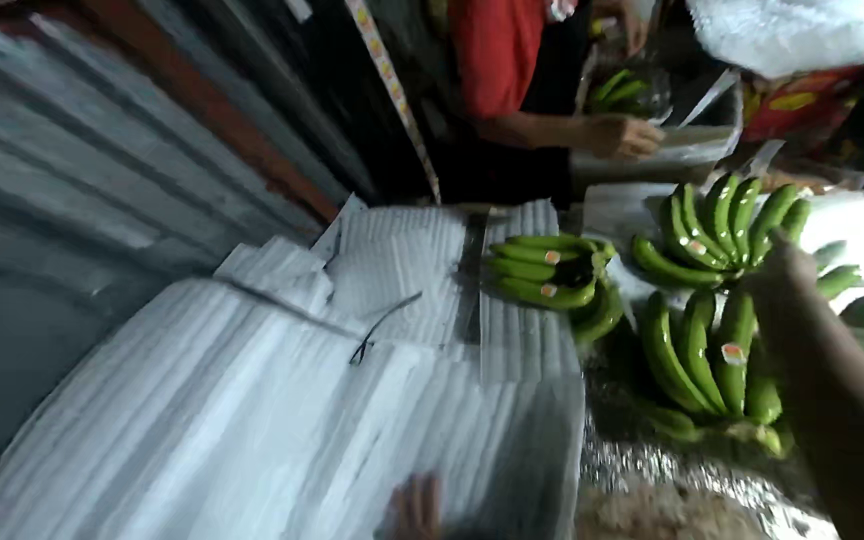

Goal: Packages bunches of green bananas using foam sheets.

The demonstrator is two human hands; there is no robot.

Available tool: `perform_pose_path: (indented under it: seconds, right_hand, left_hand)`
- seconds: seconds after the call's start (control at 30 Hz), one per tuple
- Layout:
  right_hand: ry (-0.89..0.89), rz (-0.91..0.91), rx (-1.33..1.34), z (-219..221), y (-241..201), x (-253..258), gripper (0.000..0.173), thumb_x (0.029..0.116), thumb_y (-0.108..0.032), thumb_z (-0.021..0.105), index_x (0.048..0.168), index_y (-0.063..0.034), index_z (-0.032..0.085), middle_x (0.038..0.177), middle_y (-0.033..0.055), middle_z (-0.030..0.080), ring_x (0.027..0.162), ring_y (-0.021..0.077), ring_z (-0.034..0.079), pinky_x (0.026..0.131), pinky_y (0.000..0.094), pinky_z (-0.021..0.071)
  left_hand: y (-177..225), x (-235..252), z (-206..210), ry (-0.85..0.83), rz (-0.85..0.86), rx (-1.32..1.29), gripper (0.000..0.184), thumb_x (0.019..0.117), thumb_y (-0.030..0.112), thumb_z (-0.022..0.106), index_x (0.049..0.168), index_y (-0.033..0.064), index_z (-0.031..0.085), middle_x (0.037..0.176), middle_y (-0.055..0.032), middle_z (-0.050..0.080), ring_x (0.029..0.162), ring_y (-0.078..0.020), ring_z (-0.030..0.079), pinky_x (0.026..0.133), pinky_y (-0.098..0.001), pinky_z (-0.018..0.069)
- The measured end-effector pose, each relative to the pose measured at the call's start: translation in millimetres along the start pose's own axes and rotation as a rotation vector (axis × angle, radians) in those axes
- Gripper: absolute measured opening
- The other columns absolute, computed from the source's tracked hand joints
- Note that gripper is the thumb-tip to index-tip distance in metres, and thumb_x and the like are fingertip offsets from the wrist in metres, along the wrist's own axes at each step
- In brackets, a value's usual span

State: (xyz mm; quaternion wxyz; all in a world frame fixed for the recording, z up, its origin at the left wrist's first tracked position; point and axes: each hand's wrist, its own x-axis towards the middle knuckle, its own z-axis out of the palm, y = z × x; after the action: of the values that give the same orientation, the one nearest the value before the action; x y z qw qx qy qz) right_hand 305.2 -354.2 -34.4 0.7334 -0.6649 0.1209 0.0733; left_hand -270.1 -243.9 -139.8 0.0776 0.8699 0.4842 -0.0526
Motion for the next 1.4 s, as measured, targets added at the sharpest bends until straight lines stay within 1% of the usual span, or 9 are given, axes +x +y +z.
perform_pose_path:
  seconds: [0.13,0.23,0.33,0.47,0.73,0.97,1.1,1.3,1.4]
  right_hand:
    - [-0.310,-0.192,0.073,-51.2,-6.9,-118.5,0.085,0.1011,-0.015,0.063,0.164,-0.0189,0.005,0.163,0.0043,0.030,0.137,0.0152,0.048,0.106,0.0346,0.0499]
    - [-0.499,-0.218,-0.139,-117.4,22.4,-209.2,0.078,0.0994,-0.014,0.061,0.162,-0.0131,0.015,0.160,0.0069,0.034,0.126,0.0105,0.056,0.098,0.0304,0.0540]
    - [-0.499,0.086,-0.328,-179.6,70.4,-281.7,0.052,0.1017,-0.009,0.053,0.151,-0.0006,0.038,0.144,0.0152,0.050,0.111,0.0164,0.061,0.088,0.0348,0.0559]
    - [-0.611,0.437,-0.477,-213.8,123.4,-349.3,0.046,0.1058,-0.011,0.051,0.149,-0.0006,0.042,0.140,0.0214,0.056,0.110,0.0269,0.065,0.090,0.0435,0.0558]
    - [-0.892,0.587,-0.531,-172.9,148.8,-402.2,0.061,0.1058,-0.008,0.054,0.159,-0.0049,0.024,0.144,0.0243,0.053,0.116,0.0302,0.065,0.094,0.0425,0.0548]
    - [-0.808,0.745,-0.466,-123.4,180.9,-426.6,0.063,0.1047,-0.022,0.061,0.156,-0.0056,0.028,0.133,0.0255,0.057,0.106,0.0335,0.066,0.086,0.0481,0.0570]
    - [-0.747,0.705,-0.403,-95.1,188.5,-435.0,0.066,0.0997,-0.010,0.066,0.154,-0.0063,0.030,0.133,0.0258,0.057,0.110,0.0355,0.064,0.087,0.0506,0.0563]
    - [-1.144,0.443,-0.484,-58.6,164.6,-463.8,0.086,0.0931,0.009,0.061,0.163,-0.0061,0.011,0.119,0.0225,0.061,0.087,0.0237,0.068,0.079,0.0403,0.0586]
    - [-1.307,0.469,-0.354,-50.3,172.8,-469.7,0.088,0.0921,0.010,0.062,0.162,-0.0044,0.010,0.122,0.0207,0.060,0.089,0.0204,0.069,0.080,0.0374,0.0591]
  left_hand:
    - [-13.7,1.0,-19.5,-0.276,-0.096,-0.062,0.105,0.0828,0.051,0.079,0.165,0.0204,0.022,0.172,-0.0175,0.008,0.157,-0.0460,0.005,0.116,-0.0770,0.0144]
    - [-25.9,5.7,-53.3,-0.167,-0.095,-0.161,0.088,0.0869,0.045,0.079,0.160,0.0167,0.038,0.167,-0.0185,0.027,0.152,-0.0458,0.025,0.116,-0.0710,0.0256]
    - [-46.7,-2.7,-58.5,-0.229,-0.153,-0.114,0.108,0.0812,0.043,0.085,0.165,0.0220,0.021,0.172,-0.0174,0.007,0.157,-0.0460,0.002,0.115,-0.0783,0.0087]
    - [-65.8,-6.1,-51.0,-0.346,-0.185,-0.093,0.117,0.0784,0.053,0.085,0.166,0.0229,0.013,0.173,-0.0144,-0.002,0.157,-0.0439,-0.003,0.114,-0.0782,0.0148]
    - [-66.5,-0.4,-103.6,-0.171,-0.187,-0.222,0.043,0.1078,0.019,0.048,0.147,0.0011,0.052,0.139,-0.0271,0.059,0.132,-0.0429,0.056,0.111,-0.0591,0.0417]
    - [-59.6,4.5,-199.5,-0.002,-0.248,-0.080,0.040,0.1071,0.011,0.044,0.146,0.0077,0.053,0.128,-0.0278,0.065,0.121,-0.0455,0.063,0.101,-0.0622,0.0472]
    - [-60.4,-14.4,-243.6,0.139,-0.249,-0.060,0.041,0.1062,0.010,0.048,0.146,0.0064,0.054,0.124,-0.0312,0.066,0.116,-0.0501,0.063,0.097,-0.0670,0.0467]
    - [-50.2,-43.0,-264.0,0.390,-0.158,0.002,0.045,0.1016,0.003,0.051,0.146,0.0015,0.054,0.117,-0.0320,0.068,0.103,-0.0527,0.068,0.085,-0.0688,0.0498]
    - [-24.6,-52.9,-253.8,0.255,-0.124,0.001,0.050,0.1017,0.007,0.052,0.151,0.0020,0.048,0.123,-0.0316,0.066,0.106,-0.0507,0.067,0.087,-0.0665,0.0513]
